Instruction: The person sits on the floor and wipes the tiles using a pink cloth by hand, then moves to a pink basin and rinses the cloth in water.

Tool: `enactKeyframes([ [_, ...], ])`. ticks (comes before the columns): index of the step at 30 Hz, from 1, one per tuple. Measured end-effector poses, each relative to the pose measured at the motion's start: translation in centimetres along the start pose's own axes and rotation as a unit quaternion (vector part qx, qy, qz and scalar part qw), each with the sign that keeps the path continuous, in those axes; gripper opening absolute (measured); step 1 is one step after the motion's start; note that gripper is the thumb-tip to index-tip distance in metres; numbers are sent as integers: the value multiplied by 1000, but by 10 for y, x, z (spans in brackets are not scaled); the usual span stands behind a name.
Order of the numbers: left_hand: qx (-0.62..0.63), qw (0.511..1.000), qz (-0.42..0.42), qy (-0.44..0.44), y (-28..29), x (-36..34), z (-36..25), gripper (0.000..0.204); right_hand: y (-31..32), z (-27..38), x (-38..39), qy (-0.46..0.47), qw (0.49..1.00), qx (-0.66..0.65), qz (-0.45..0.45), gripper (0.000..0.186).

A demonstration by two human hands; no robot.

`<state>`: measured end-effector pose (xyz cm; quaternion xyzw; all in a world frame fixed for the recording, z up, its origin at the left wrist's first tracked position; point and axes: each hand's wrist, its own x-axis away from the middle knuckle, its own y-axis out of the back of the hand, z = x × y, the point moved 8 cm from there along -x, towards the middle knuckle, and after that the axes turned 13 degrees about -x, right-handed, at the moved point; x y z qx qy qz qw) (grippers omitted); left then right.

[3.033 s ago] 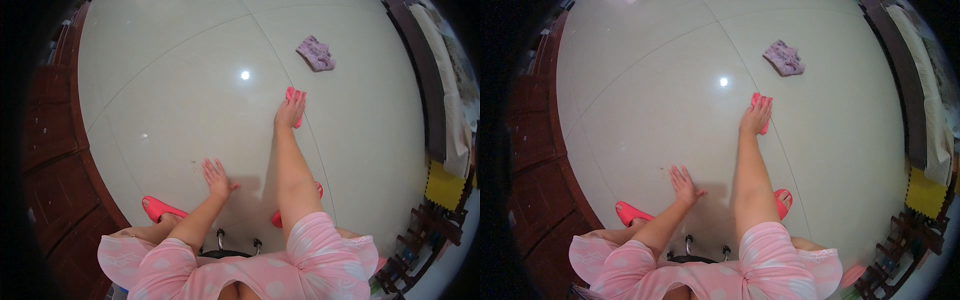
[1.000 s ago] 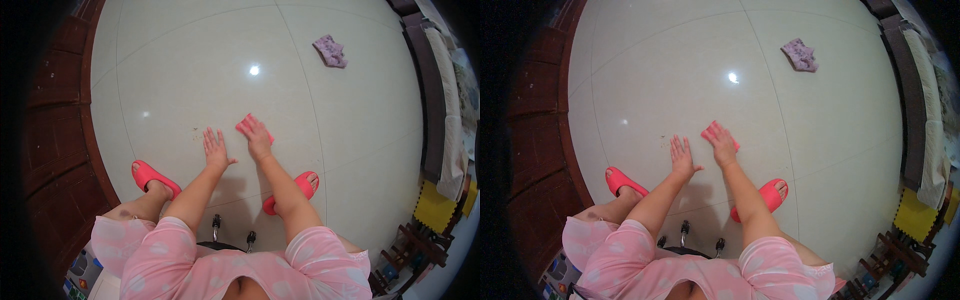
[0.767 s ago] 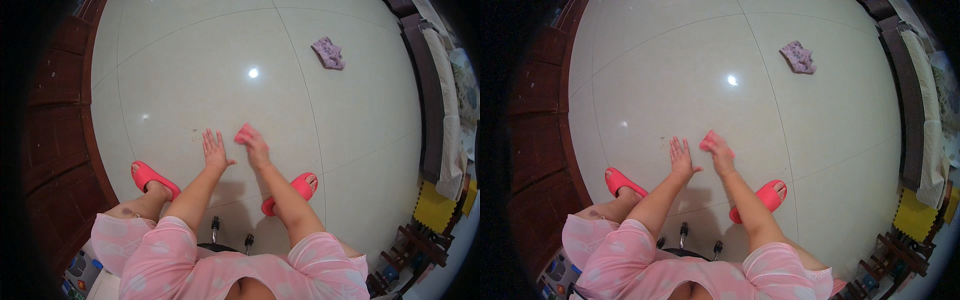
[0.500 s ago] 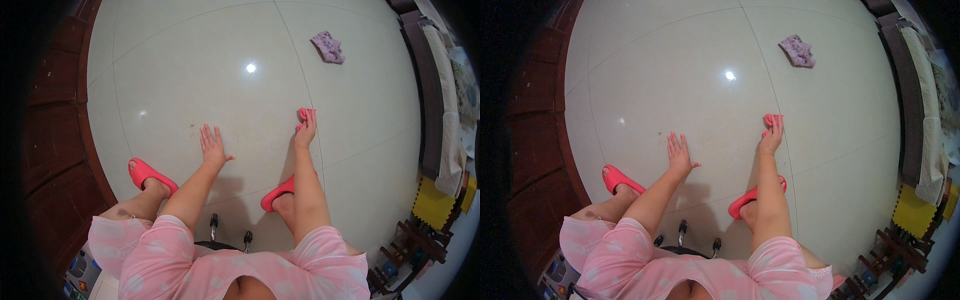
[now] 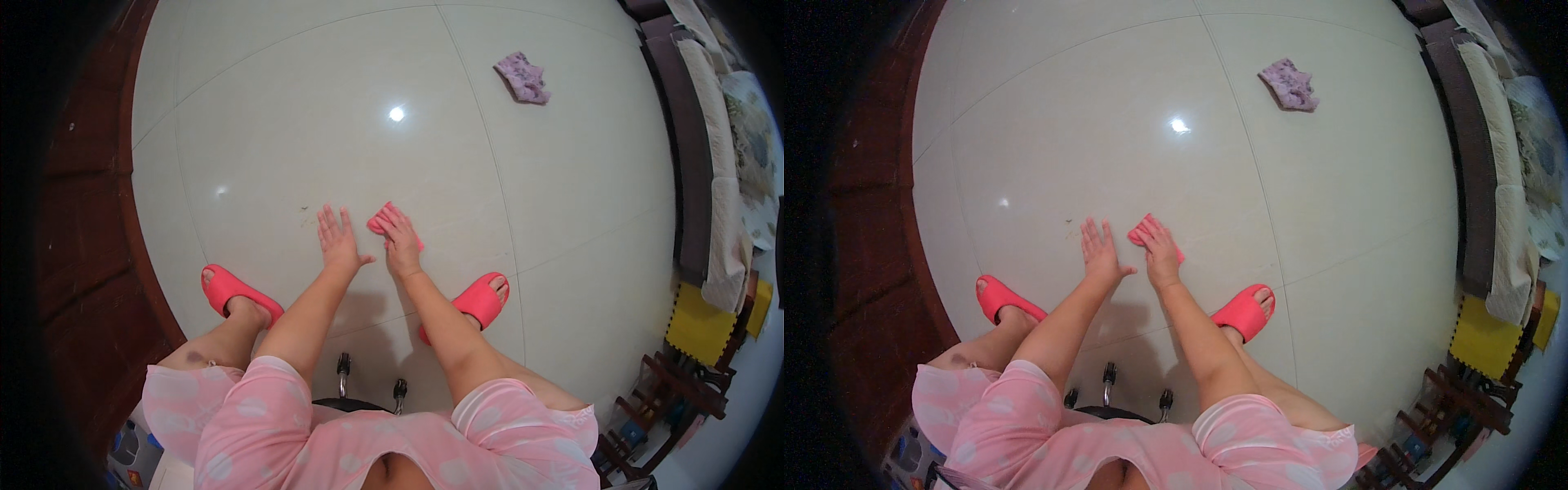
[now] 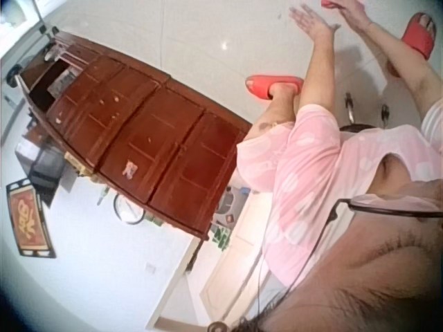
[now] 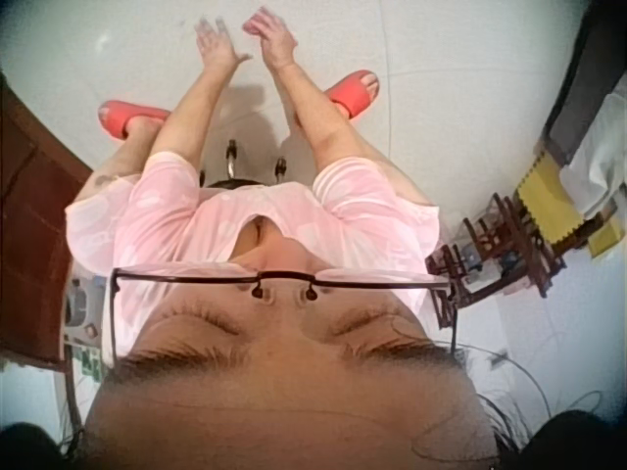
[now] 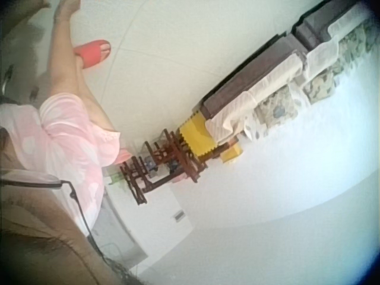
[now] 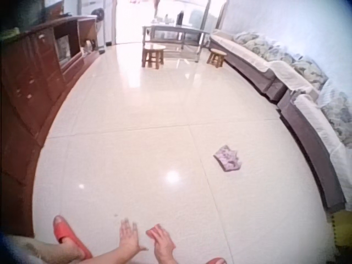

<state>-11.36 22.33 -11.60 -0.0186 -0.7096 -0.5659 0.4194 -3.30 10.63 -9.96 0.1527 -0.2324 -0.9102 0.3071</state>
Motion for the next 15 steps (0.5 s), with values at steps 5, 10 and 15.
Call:
enactKeyframes([
  [5,-6,1000,9,16,-1,4,13,133,39,-61,-11,-292,770,-504,-262,38],
  [10,-1,1000,-10,-3,0,1,0,133,149,-146,-23,-221,843,-290,-396,35],
  [15,-7,1000,-7,0,0,2,2,134,153,-150,-53,-198,928,64,-308,43],
])
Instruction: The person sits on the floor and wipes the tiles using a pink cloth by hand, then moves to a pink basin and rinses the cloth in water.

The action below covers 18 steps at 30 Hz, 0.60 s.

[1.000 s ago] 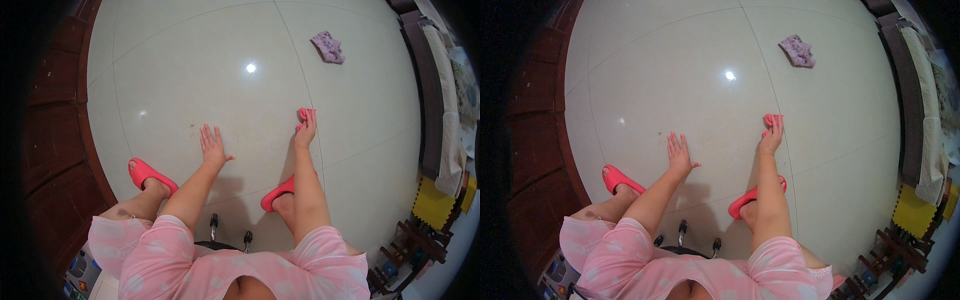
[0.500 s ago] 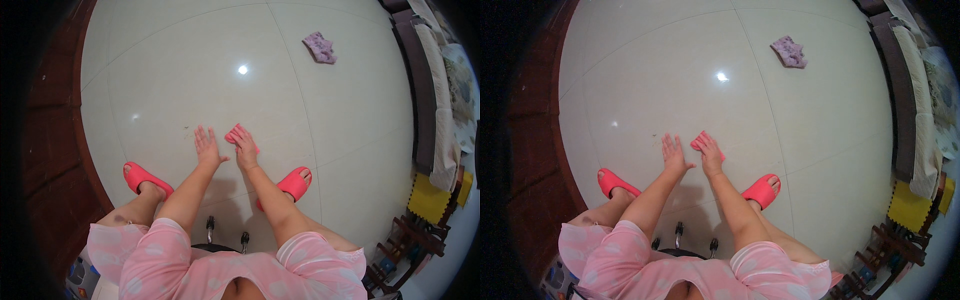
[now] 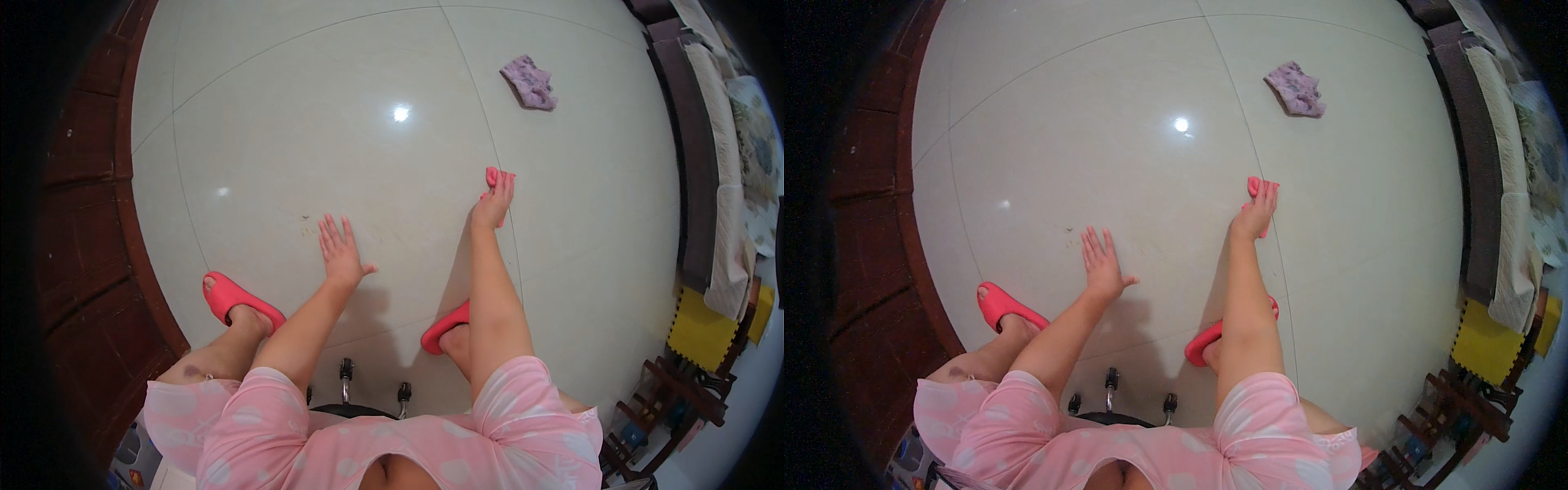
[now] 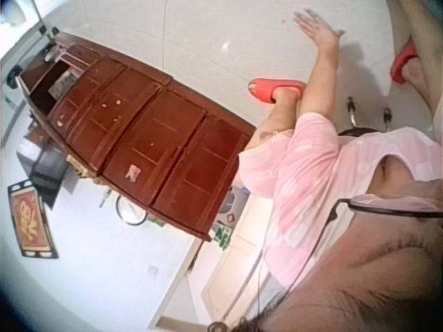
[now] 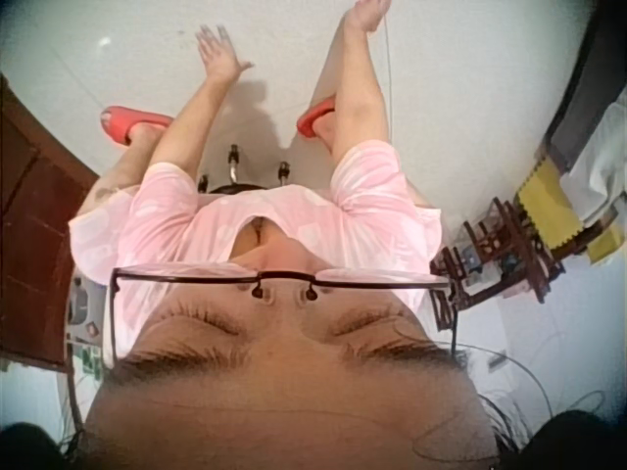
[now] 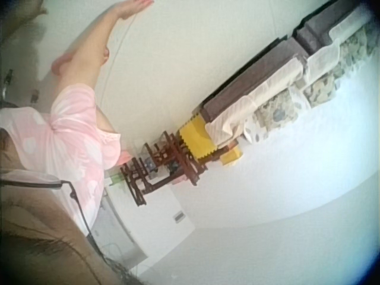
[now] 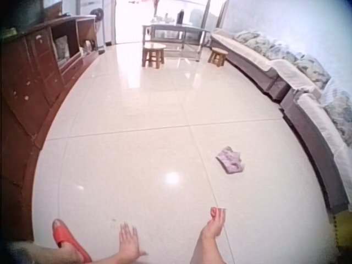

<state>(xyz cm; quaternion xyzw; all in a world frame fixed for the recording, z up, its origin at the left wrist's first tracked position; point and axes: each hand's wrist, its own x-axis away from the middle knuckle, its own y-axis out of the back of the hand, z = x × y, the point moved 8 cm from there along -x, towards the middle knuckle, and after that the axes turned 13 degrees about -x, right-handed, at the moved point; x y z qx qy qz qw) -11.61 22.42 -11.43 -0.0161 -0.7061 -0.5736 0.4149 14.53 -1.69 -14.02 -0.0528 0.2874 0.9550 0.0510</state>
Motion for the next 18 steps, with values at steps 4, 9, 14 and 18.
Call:
enactKeyframes([
  [4,6,1000,3,-2,-4,0,5,134,-35,23,-21,81,995,40,47,49],
  [9,17,1000,0,-8,-11,-2,3,135,-75,49,-53,175,980,51,75,52],
  [14,23,1000,10,-3,-15,-3,5,136,-112,77,-57,191,972,-3,137,48],
  [18,25,1000,8,-9,-14,-2,6,134,-132,110,-34,241,951,-51,184,42],
])
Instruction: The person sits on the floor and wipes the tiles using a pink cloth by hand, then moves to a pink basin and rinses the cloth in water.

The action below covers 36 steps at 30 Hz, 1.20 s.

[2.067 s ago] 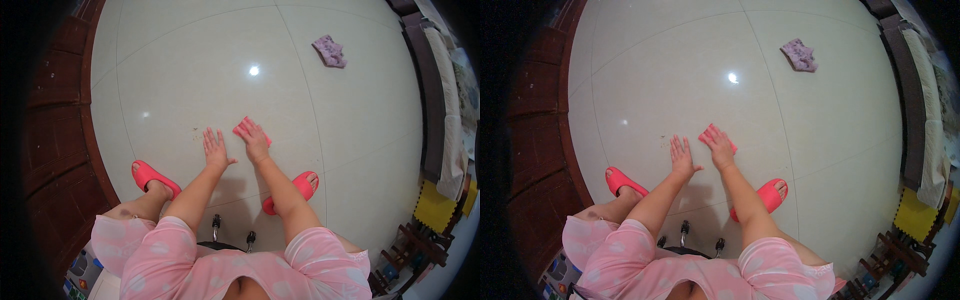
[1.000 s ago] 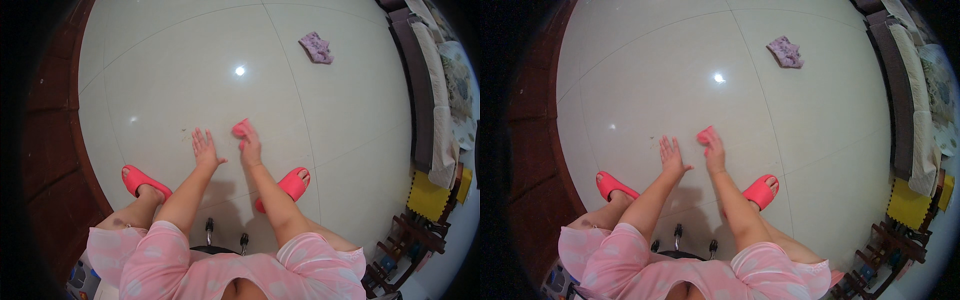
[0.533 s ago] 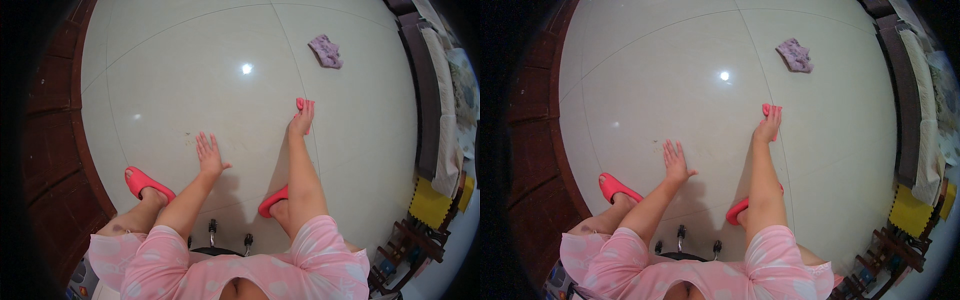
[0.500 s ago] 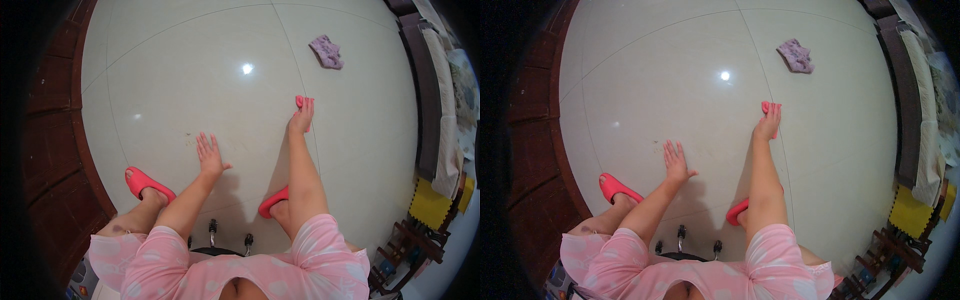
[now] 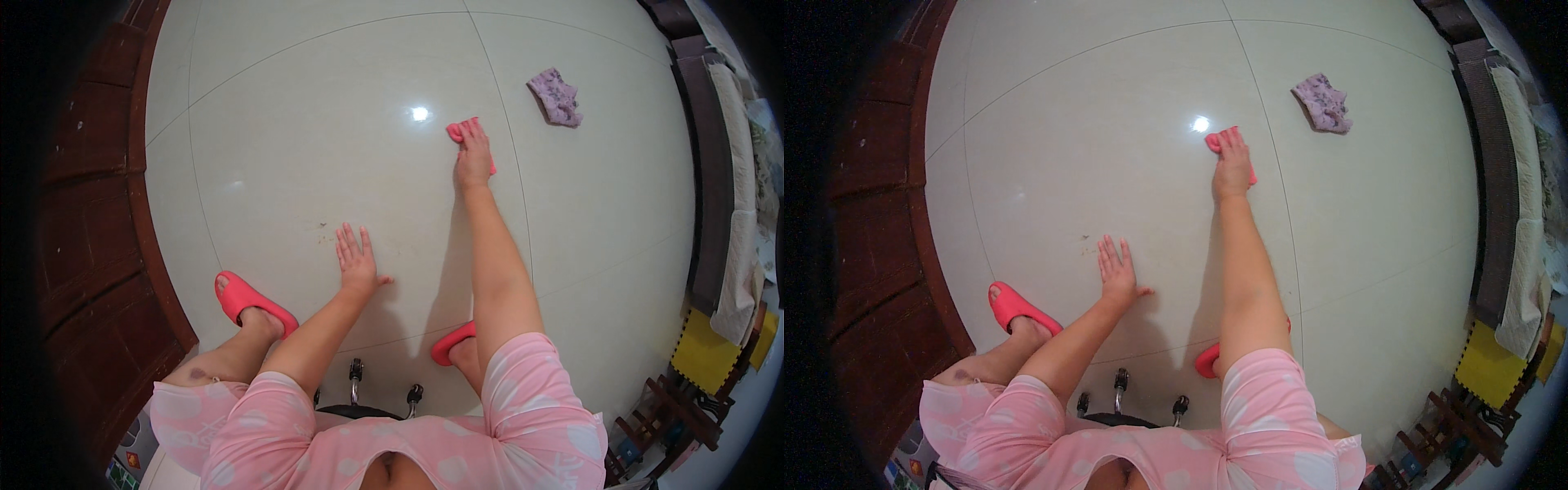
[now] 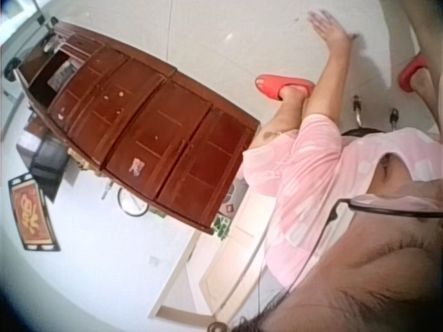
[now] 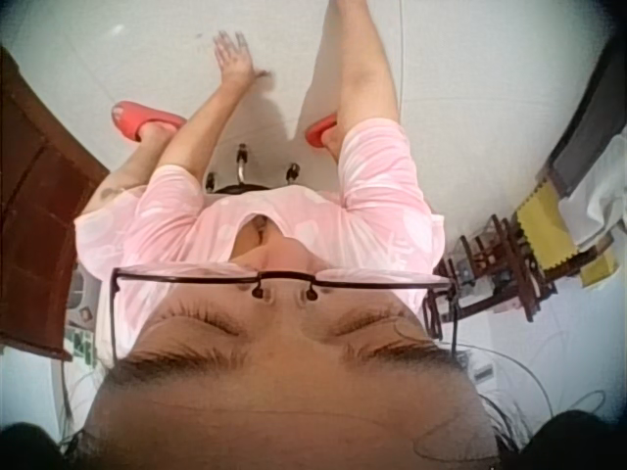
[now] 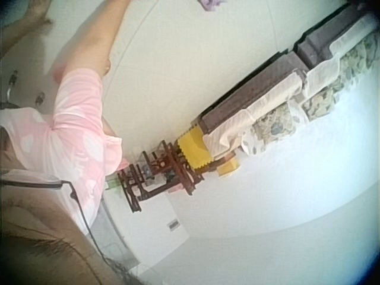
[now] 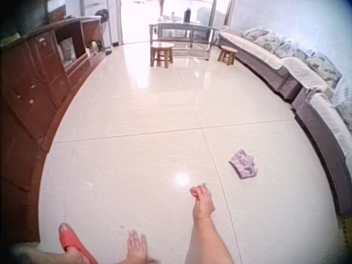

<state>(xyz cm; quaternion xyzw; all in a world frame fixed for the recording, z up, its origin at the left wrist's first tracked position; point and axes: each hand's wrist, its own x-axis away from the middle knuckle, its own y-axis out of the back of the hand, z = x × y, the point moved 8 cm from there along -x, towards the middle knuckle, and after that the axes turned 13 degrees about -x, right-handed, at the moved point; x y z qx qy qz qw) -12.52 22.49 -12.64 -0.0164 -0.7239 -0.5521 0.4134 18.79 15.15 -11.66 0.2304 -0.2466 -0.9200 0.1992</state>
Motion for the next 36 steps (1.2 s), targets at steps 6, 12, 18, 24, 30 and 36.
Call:
enactKeyframes([
  [6,19,1000,-15,-11,3,-1,-3,131,-40,44,33,36,994,-51,90,37],
  [12,38,996,-75,-25,8,-3,-1,130,-58,90,89,42,982,-78,168,33],
  [18,68,986,-146,-32,1,-3,10,125,-70,113,162,43,970,-113,211,32],
  [24,50,996,-73,30,-26,31,42,124,-76,127,206,33,950,-168,260,30],
  [30,19,998,-29,56,-41,41,61,126,-35,67,180,-261,854,-447,52,19],
  [36,5,1000,-3,15,-42,31,54,127,72,-54,164,-346,864,-331,-159,26],
])
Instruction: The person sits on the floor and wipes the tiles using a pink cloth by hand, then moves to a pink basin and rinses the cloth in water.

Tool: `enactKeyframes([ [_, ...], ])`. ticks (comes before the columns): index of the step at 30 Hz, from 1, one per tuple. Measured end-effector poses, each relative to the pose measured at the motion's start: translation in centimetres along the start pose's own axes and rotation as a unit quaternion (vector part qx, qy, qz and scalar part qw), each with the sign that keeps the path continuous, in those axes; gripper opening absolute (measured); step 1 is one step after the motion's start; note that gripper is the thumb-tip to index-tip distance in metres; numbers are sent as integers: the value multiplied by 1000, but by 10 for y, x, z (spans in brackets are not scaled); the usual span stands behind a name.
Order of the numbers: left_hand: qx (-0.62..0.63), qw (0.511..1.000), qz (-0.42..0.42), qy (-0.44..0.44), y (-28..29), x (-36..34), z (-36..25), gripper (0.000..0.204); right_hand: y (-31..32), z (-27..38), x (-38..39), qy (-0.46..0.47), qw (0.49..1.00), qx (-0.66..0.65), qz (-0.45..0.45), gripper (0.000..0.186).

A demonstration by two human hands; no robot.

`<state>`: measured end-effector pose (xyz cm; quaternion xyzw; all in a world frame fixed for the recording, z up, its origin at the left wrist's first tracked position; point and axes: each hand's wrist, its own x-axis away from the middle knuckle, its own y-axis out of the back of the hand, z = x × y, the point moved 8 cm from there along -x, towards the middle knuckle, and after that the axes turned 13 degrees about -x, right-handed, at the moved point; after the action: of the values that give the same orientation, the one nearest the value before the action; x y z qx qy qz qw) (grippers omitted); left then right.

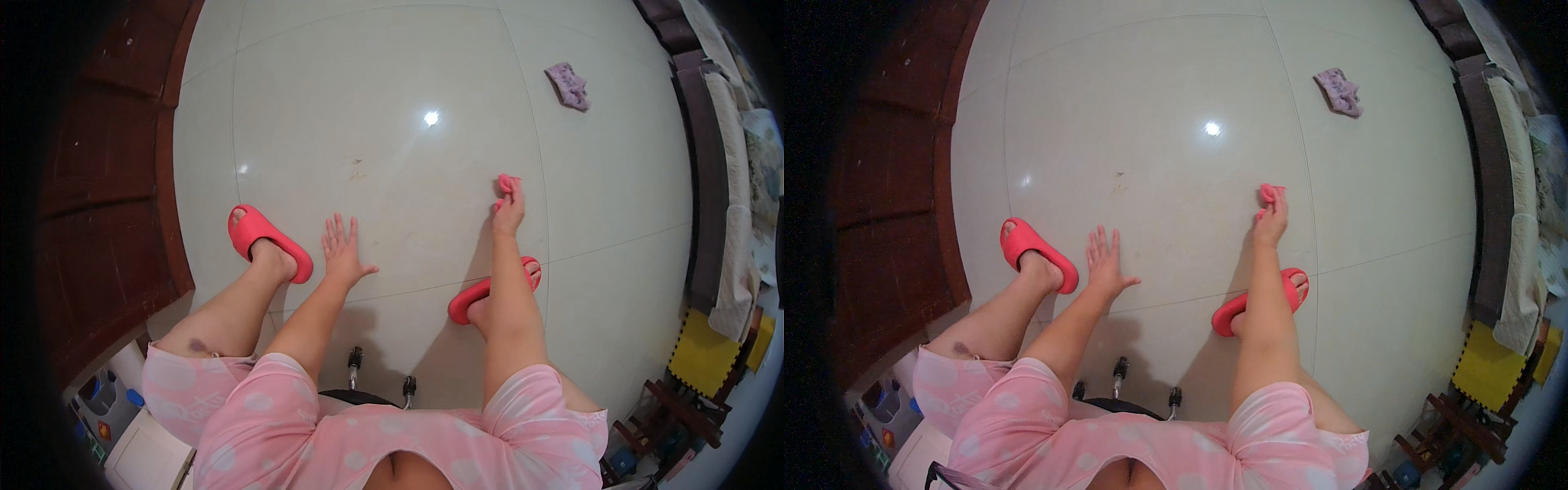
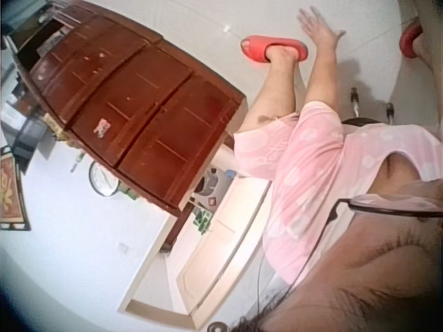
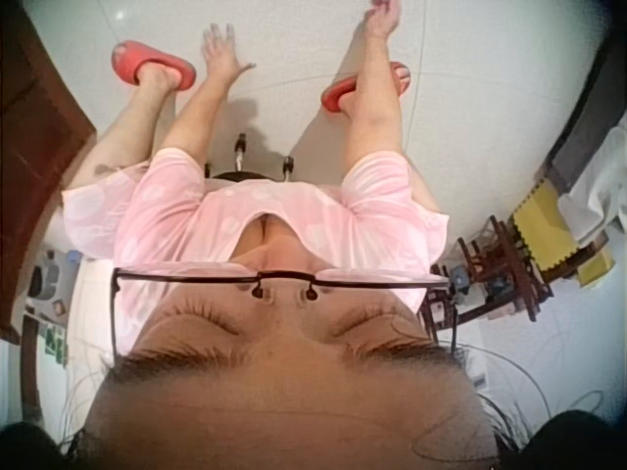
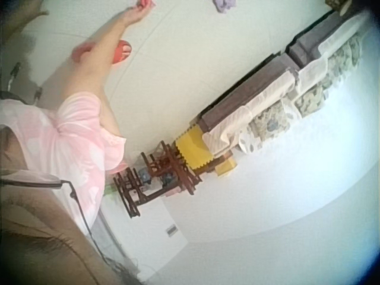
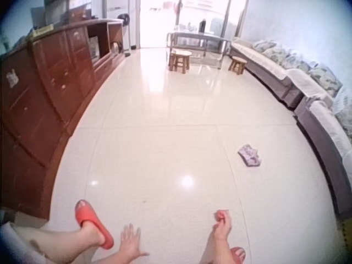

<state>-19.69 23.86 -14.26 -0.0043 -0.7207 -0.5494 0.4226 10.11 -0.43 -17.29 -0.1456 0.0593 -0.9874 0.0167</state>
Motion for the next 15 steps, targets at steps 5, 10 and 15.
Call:
enactKeyframes([
  [5,16,1000,-10,-14,-9,-5,-3,128,6,-26,19,67,995,-51,-52,41],
  [10,-4,1000,-12,-4,-13,-4,4,130,-93,-30,118,254,890,344,156,51],
  [15,-12,1000,-3,3,-15,-8,0,130,-146,-41,168,231,888,277,286,51],
])
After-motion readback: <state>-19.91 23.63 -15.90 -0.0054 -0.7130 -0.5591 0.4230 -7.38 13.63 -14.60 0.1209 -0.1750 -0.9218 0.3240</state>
